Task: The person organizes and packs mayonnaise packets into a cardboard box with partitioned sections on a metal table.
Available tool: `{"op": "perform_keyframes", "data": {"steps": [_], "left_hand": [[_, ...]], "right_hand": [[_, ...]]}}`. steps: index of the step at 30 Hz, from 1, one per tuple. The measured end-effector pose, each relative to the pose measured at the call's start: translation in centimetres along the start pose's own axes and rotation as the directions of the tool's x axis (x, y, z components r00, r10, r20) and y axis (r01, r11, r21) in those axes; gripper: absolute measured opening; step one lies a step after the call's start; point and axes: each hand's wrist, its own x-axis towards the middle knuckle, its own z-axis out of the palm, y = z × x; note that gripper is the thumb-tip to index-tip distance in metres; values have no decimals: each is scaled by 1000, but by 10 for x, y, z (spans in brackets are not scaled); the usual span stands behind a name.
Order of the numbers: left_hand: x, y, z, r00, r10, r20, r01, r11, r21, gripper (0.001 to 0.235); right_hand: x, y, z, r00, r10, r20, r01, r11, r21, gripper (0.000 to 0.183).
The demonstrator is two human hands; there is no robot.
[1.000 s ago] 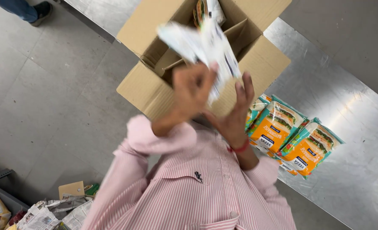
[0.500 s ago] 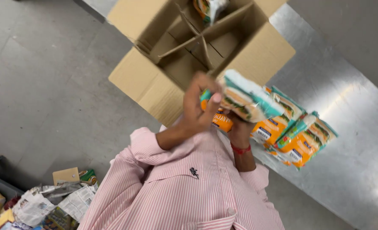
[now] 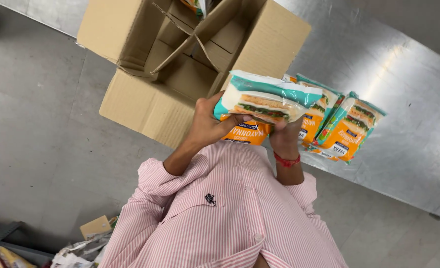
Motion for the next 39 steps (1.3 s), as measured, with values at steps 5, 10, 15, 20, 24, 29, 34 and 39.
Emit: {"op": "perform_keyframes", "data": {"steps": [5, 10, 15, 20, 24, 29, 34, 39], "left_hand": [[12, 39, -2, 990, -84, 115, 77, 995, 64, 49], [-7, -32, 7, 999, -37, 33, 37, 999, -3, 34], [1, -52, 7, 964, -202, -172, 171, 969, -178, 38], [12, -43, 22, 946, -322, -39, 287, 888, -360, 59], [13, -29, 28, 931, -128, 343, 240, 921, -307, 68], [29, -12, 7, 928, -221, 301, 299, 922, -247, 68], [35, -9, -13, 965, -228, 128, 253, 940, -231, 62], [39, -12, -11, 965, -225, 138, 250, 946, -207, 60]], "right_hand": [[-3, -6, 6, 945, 85, -315, -53, 993, 110, 41], [-39, 44, -10, 959, 111, -261, -121, 992, -21, 29], [-31, -4, 11, 957, 283, 60, -290, 940, 182, 102], [-49, -1, 4, 915, 402, -22, -369, 860, 351, 85], [-61, 5, -17, 923, 373, -93, -248, 764, 596, 76], [-75, 35, -74, 851, 338, -402, -127, 874, 468, 69], [-48, 57, -111, 871, 219, -441, -161, 973, 164, 70], [-28, 104, -106, 846, 457, -274, -353, 866, 354, 67]]}}
